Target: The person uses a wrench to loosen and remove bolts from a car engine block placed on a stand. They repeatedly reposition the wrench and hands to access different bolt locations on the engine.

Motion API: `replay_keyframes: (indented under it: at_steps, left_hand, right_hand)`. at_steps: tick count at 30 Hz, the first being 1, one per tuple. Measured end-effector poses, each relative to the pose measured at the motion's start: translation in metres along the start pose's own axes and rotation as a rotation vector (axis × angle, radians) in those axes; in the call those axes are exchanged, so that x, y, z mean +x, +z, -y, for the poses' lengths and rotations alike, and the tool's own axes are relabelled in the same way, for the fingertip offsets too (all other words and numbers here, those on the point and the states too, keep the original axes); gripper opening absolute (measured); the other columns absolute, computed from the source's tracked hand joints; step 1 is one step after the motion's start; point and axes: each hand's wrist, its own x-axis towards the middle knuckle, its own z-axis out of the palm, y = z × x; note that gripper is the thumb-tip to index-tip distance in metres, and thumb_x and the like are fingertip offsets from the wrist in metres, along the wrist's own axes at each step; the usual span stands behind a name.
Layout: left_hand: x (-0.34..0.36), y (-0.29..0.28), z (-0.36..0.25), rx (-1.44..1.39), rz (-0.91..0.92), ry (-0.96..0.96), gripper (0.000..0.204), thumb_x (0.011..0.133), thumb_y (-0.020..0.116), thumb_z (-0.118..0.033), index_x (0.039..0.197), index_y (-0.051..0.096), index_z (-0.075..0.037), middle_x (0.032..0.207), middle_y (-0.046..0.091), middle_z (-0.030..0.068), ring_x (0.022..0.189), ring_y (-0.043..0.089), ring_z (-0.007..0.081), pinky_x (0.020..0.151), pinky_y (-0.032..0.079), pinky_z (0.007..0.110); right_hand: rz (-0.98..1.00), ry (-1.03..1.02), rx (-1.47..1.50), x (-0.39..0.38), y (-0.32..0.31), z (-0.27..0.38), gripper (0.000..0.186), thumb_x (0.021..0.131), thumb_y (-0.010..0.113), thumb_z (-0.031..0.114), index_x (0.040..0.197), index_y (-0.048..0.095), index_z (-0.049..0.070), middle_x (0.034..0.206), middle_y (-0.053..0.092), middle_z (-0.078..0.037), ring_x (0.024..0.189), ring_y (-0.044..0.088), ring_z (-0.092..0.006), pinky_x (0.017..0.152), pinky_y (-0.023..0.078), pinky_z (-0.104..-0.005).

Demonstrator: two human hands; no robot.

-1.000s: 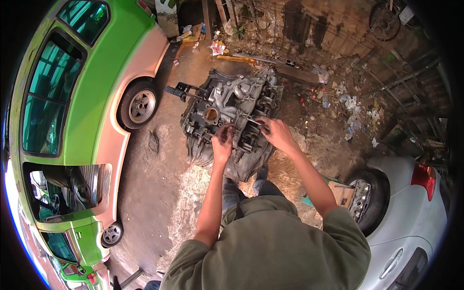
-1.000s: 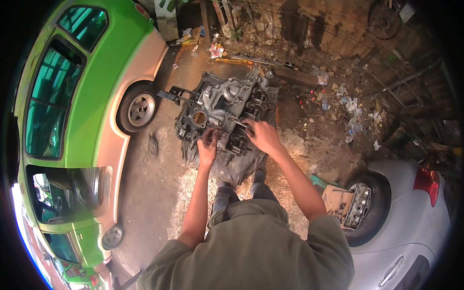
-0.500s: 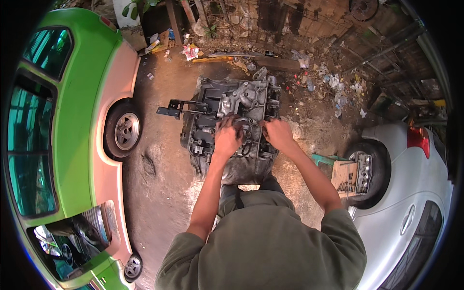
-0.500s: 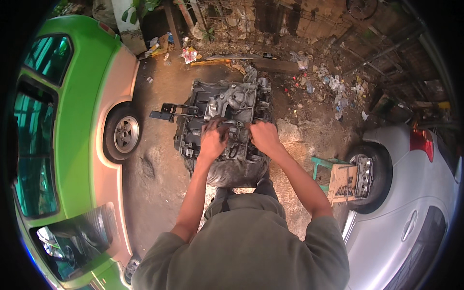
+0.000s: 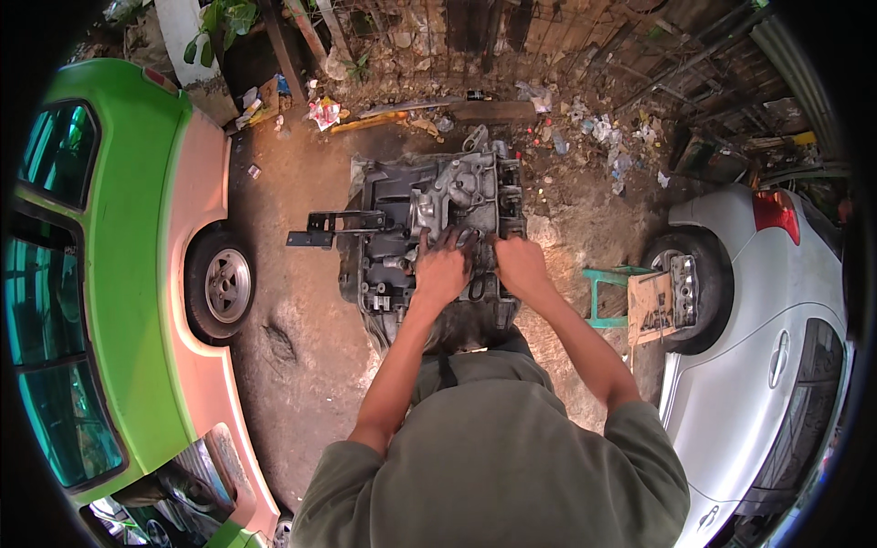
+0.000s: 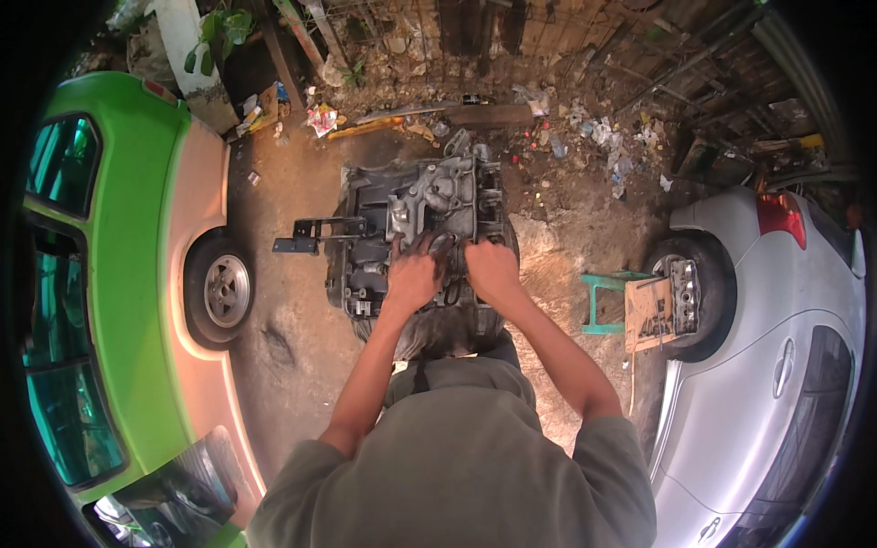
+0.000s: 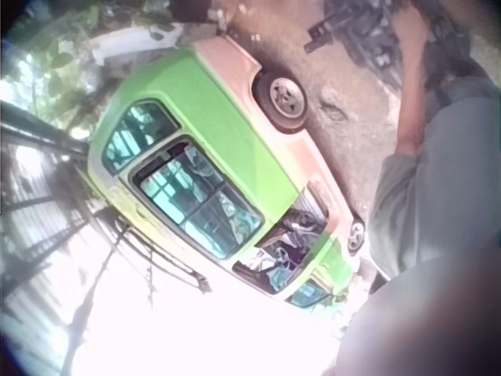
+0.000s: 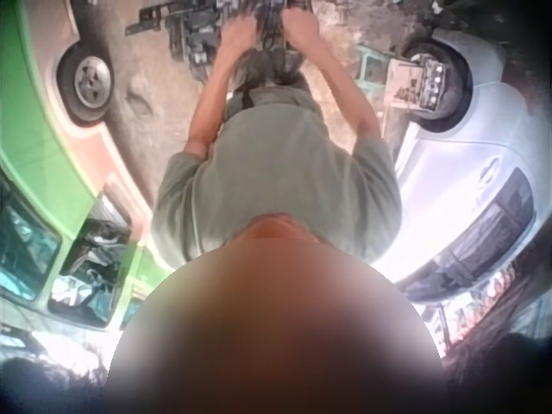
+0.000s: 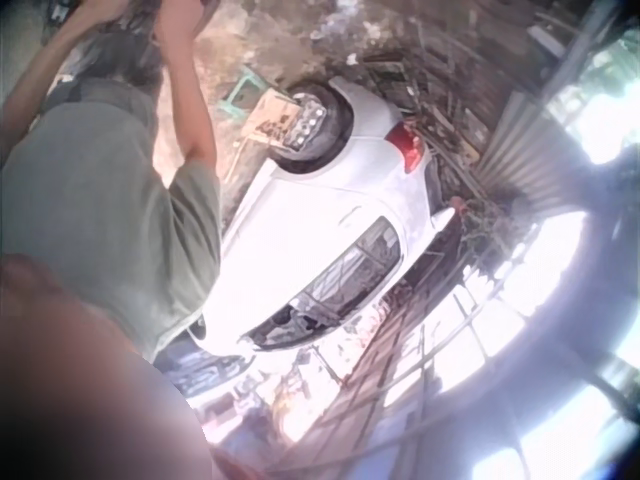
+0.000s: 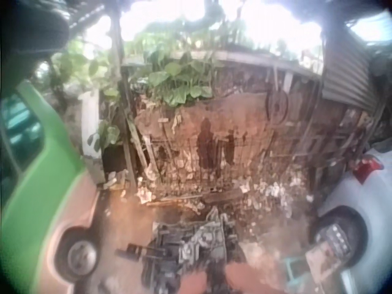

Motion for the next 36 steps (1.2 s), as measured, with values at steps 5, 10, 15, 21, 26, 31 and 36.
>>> replay_keyframes:
  at_steps: [5,10,15,21,26,31,36]
  left_hand:
    - [-0.001,0.000,-0.001,0.008,-0.027,-0.002,0.050,0.089,0.064,-0.019,0.139,0.061,-0.019,0.142,0.057,0.0036,0.132,0.054,0.0219,0.115,0.029,0.060]
    - [0.005,-0.006,0.009,-0.032,0.140,-0.018,0.051,0.092,0.063,-0.019,0.143,0.059,-0.025,0.145,0.056,0.0012,0.130,0.057,0.0244,0.116,0.030,0.063]
    - [0.017,-0.015,0.024,-0.062,0.233,0.048,0.048,0.096,0.061,-0.022,0.143,0.059,-0.029,0.146,0.057,0.0013,0.131,0.056,0.0255,0.117,0.029,0.062]
    - [0.015,-0.018,0.019,-0.062,0.201,0.059,0.044,0.097,0.059,-0.026,0.140,0.062,-0.027,0.147,0.057,0.0025,0.132,0.055,0.0254,0.119,0.027,0.058]
    - [0.015,-0.021,0.016,-0.069,0.227,0.015,0.042,0.096,0.060,-0.030,0.138,0.065,-0.026,0.149,0.055,0.0001,0.135,0.053,0.0246,0.120,0.025,0.057]
    - [0.016,-0.020,0.018,-0.035,0.245,0.031,0.043,0.097,0.060,-0.033,0.139,0.064,-0.026,0.150,0.054,0.0001,0.136,0.051,0.0241,0.121,0.024,0.058]
    - [0.018,-0.014,0.021,-0.002,0.236,0.055,0.045,0.097,0.061,-0.035,0.141,0.062,-0.028,0.151,0.052,0.0004,0.138,0.050,0.0238,0.120,0.025,0.060]
  right_hand:
    - [-0.068,0.136,0.179,-0.016,0.005,0.026,0.057,0.073,0.075,0.003,0.128,0.061,0.003,0.101,0.067,-0.025,0.089,0.070,-0.0433,0.076,0.058,-0.0516]
    - [-0.051,0.150,0.282,-0.013,0.004,0.022,0.038,0.075,0.076,0.003,0.110,0.065,-0.004,0.100,0.067,-0.028,0.092,0.069,-0.0466,0.078,0.058,-0.0518]
    - [-0.094,0.081,0.179,-0.003,-0.007,0.003,0.018,0.075,0.076,0.005,0.090,0.069,-0.002,0.092,0.069,-0.025,0.091,0.070,-0.0442,0.078,0.057,-0.0513]
    - [-0.006,0.041,0.154,-0.002,-0.009,0.003,0.021,0.076,0.074,0.006,0.095,0.068,-0.002,0.094,0.069,-0.025,0.088,0.071,-0.0435,0.076,0.057,-0.0515]
    - [-0.062,0.005,0.165,-0.008,-0.002,0.010,0.027,0.079,0.068,0.003,0.105,0.064,-0.005,0.093,0.068,-0.026,0.084,0.071,-0.0437,0.073,0.058,-0.0509]
    - [-0.089,0.003,0.152,-0.012,0.004,0.016,0.030,0.081,0.064,0.001,0.110,0.063,-0.007,0.095,0.067,-0.027,0.081,0.072,-0.0435,0.072,0.059,-0.0501]
    - [-0.067,0.041,0.179,-0.016,0.002,0.013,0.030,0.081,0.065,0.002,0.111,0.065,-0.004,0.096,0.067,-0.026,0.085,0.071,-0.0432,0.075,0.059,-0.0499]
